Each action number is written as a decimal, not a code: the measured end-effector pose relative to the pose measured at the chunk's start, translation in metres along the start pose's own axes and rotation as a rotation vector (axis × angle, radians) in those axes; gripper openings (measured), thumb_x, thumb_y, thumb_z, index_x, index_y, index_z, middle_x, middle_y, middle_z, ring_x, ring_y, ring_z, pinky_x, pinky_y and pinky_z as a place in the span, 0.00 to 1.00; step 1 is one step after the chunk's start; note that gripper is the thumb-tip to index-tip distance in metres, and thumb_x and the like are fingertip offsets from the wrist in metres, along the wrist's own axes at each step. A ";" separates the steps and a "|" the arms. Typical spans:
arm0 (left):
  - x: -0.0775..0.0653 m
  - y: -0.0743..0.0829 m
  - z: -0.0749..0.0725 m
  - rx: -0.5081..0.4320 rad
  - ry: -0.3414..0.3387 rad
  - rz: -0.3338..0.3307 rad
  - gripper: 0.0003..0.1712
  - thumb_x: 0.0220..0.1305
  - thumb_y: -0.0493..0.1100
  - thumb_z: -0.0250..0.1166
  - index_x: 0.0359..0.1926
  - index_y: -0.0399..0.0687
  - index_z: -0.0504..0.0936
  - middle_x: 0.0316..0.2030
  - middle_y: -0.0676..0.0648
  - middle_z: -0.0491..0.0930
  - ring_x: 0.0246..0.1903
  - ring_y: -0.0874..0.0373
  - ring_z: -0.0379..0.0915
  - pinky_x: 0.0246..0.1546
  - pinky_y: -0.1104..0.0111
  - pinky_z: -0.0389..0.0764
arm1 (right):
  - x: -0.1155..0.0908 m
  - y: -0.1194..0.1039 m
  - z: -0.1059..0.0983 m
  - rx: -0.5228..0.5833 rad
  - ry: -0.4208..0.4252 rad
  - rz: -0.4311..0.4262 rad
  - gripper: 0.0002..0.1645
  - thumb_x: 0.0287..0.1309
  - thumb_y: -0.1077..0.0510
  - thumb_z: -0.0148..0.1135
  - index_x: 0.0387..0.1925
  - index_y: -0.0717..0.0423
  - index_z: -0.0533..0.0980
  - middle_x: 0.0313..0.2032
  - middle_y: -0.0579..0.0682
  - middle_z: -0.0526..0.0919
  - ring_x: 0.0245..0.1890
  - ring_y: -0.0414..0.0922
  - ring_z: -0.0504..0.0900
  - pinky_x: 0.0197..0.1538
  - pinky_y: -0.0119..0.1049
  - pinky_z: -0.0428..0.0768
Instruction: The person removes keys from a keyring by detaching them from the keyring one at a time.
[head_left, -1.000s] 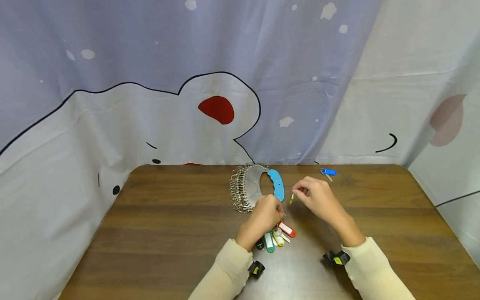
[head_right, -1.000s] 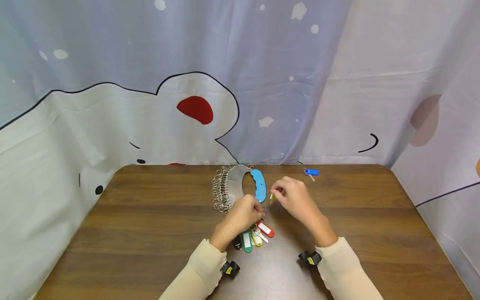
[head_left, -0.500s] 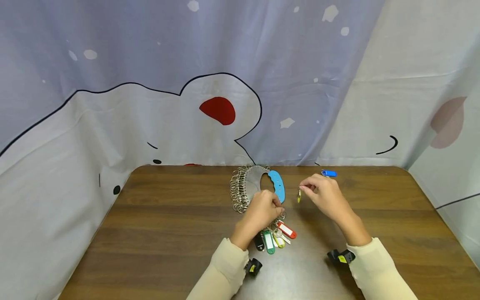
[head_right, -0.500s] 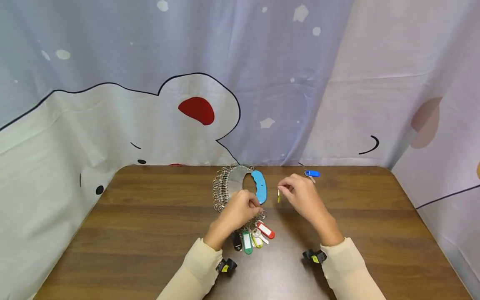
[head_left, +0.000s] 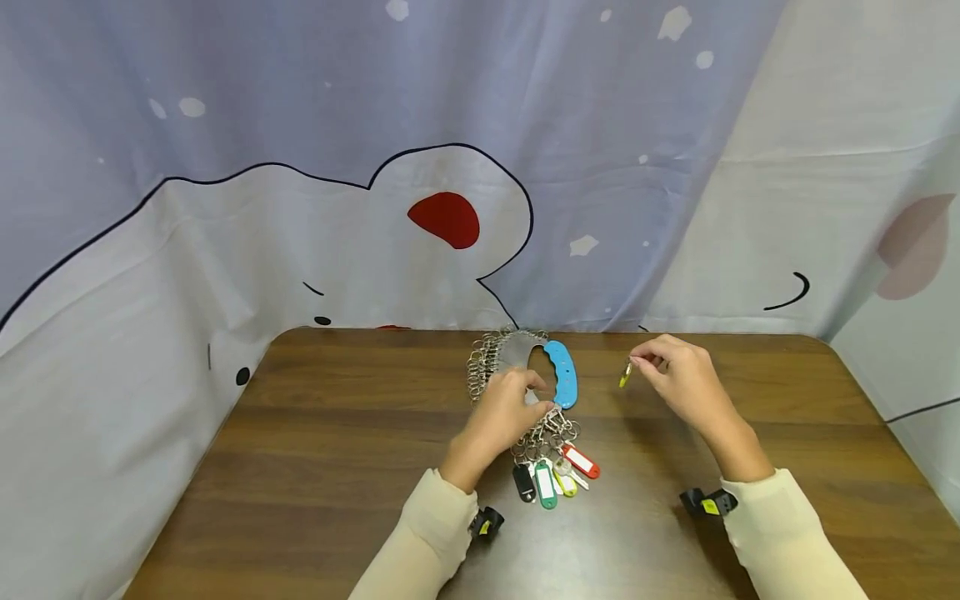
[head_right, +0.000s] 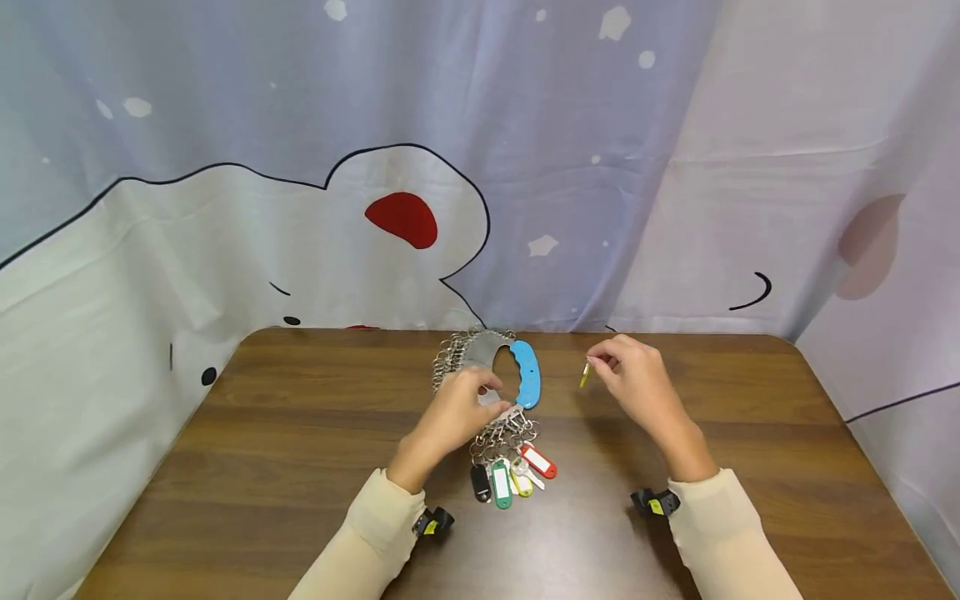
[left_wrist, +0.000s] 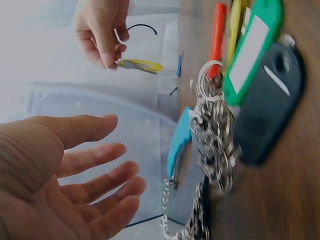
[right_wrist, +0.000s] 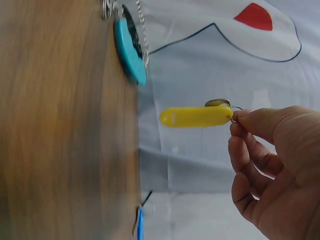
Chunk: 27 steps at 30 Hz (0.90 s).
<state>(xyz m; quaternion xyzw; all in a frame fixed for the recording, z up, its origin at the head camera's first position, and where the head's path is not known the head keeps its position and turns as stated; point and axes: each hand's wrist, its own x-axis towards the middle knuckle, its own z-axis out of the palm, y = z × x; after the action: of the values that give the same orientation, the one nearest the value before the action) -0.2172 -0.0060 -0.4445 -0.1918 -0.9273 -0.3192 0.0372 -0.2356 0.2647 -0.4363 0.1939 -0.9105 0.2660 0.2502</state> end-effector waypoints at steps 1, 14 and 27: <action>0.000 -0.001 -0.001 0.010 0.005 0.003 0.17 0.55 0.47 0.72 0.43 0.44 0.86 0.44 0.45 0.84 0.49 0.47 0.76 0.49 0.54 0.78 | 0.001 0.003 -0.002 -0.005 0.003 0.001 0.03 0.53 0.62 0.69 0.30 0.59 0.84 0.27 0.47 0.84 0.25 0.42 0.77 0.27 0.42 0.78; -0.012 -0.020 -0.015 0.063 0.012 0.080 0.25 0.56 0.49 0.71 0.51 0.40 0.82 0.52 0.41 0.82 0.52 0.49 0.76 0.53 0.58 0.80 | 0.006 0.040 -0.033 -0.048 0.000 0.040 0.03 0.55 0.63 0.68 0.32 0.58 0.85 0.31 0.54 0.87 0.27 0.47 0.81 0.29 0.47 0.79; -0.033 -0.039 -0.019 0.170 -0.040 0.144 0.35 0.57 0.56 0.68 0.62 0.46 0.74 0.60 0.40 0.75 0.61 0.45 0.68 0.58 0.48 0.73 | 0.009 0.085 -0.048 -0.170 -0.092 -0.020 0.03 0.54 0.64 0.68 0.32 0.59 0.83 0.26 0.50 0.82 0.27 0.48 0.78 0.31 0.50 0.76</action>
<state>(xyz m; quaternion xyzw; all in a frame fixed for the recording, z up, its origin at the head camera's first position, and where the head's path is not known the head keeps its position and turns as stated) -0.2029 -0.0569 -0.4581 -0.2606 -0.9354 -0.2320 0.0575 -0.2673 0.3572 -0.4283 0.1930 -0.9383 0.1763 0.2264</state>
